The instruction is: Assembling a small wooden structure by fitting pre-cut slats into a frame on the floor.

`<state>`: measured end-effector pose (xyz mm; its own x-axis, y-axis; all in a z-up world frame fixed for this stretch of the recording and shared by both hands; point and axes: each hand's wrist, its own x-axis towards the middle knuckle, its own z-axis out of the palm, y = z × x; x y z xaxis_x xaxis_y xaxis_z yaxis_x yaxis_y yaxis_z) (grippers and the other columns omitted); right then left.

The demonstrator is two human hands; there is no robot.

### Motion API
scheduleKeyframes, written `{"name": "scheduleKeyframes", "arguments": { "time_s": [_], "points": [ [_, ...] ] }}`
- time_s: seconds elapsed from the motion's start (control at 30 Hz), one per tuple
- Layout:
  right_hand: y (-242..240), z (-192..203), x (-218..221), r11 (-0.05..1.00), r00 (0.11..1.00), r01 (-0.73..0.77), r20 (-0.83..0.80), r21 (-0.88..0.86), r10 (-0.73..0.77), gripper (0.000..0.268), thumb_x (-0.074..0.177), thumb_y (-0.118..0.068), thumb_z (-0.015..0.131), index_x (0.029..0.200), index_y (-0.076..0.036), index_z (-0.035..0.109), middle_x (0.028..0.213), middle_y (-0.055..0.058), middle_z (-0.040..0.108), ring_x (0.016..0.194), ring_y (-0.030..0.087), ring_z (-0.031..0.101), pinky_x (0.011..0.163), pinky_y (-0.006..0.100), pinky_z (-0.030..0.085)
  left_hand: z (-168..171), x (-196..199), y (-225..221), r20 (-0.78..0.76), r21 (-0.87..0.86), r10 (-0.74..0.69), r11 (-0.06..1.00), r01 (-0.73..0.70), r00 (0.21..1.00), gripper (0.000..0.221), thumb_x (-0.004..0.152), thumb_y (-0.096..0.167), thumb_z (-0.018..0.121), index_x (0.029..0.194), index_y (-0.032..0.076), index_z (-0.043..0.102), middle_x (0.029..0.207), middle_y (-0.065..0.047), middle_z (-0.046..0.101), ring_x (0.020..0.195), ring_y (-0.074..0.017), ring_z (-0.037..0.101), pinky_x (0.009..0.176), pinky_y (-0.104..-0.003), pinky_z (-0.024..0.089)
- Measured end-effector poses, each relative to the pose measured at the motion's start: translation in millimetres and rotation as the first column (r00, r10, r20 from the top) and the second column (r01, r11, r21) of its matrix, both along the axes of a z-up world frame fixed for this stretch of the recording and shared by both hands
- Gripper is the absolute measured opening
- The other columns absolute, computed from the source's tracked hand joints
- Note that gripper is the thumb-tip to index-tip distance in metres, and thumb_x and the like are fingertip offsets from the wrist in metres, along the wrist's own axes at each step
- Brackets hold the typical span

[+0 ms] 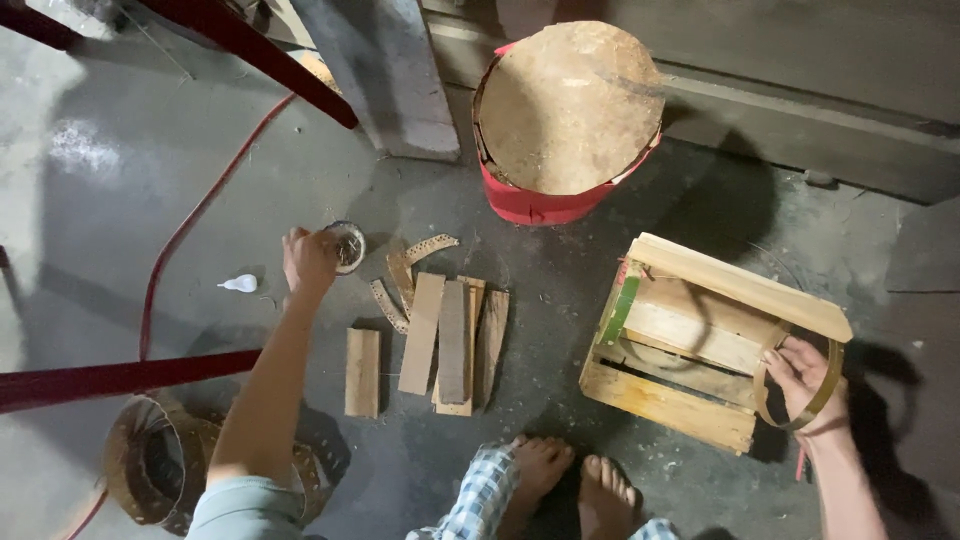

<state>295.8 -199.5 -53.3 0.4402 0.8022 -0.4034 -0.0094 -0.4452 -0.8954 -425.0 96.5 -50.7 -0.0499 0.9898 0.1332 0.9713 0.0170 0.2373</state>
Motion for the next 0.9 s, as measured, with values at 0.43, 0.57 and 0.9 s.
{"name": "scheduleKeyframes", "arguments": {
  "time_s": [0.43, 0.57, 0.9],
  "points": [
    [4.9, 14.0, -6.4, 0.999, 0.998, -0.013, 0.054, -0.036, 0.015, 0.046, 0.097, 0.006, 0.059, 0.142, 0.008, 0.052, 0.130, 0.025, 0.063, 0.116, 0.030, 0.060, 0.102, 0.038, 0.047, -1.1, 19.7, -1.1, -0.057, -0.055, 0.041, 0.998, -0.044, 0.998, 0.042, 0.085, 0.007, 0.062, 0.119, 0.024, 0.079, 0.106, -0.015, 0.061, 0.097, -0.0350, 0.054, 0.086, -0.043, 0.050],
    [4.3, 18.0, -8.5, 1.000, 0.999, -0.016, 0.037, -0.014, 0.017, 0.047, 0.096, 0.006, 0.060, 0.142, 0.008, 0.053, 0.129, 0.025, 0.064, 0.114, 0.030, 0.061, 0.102, 0.037, 0.047, -21.9, 12.2, 3.3, -0.128, -0.165, 0.040, 0.984, -0.061, 0.991, 0.016, 0.088, 0.021, 0.071, 0.099, 0.021, 0.082, 0.112, -0.013, 0.061, 0.101, -0.0336, 0.052, 0.087, -0.041, 0.049],
    [0.3, 5.9, -3.8, 1.000, 0.999, 0.010, 0.043, 0.001, -0.010, 0.047, 0.096, 0.005, 0.061, 0.142, 0.008, 0.053, 0.126, 0.023, 0.065, 0.111, 0.028, 0.062, 0.097, 0.035, 0.049, -21.4, 23.0, -0.8, -0.162, -0.040, 0.012, 0.999, -0.019, 0.987, 0.018, 0.083, 0.023, 0.074, 0.099, 0.019, 0.082, 0.105, -0.015, 0.068, 0.099, -0.0356, 0.054, 0.084, -0.043, 0.050]
  ]
}}
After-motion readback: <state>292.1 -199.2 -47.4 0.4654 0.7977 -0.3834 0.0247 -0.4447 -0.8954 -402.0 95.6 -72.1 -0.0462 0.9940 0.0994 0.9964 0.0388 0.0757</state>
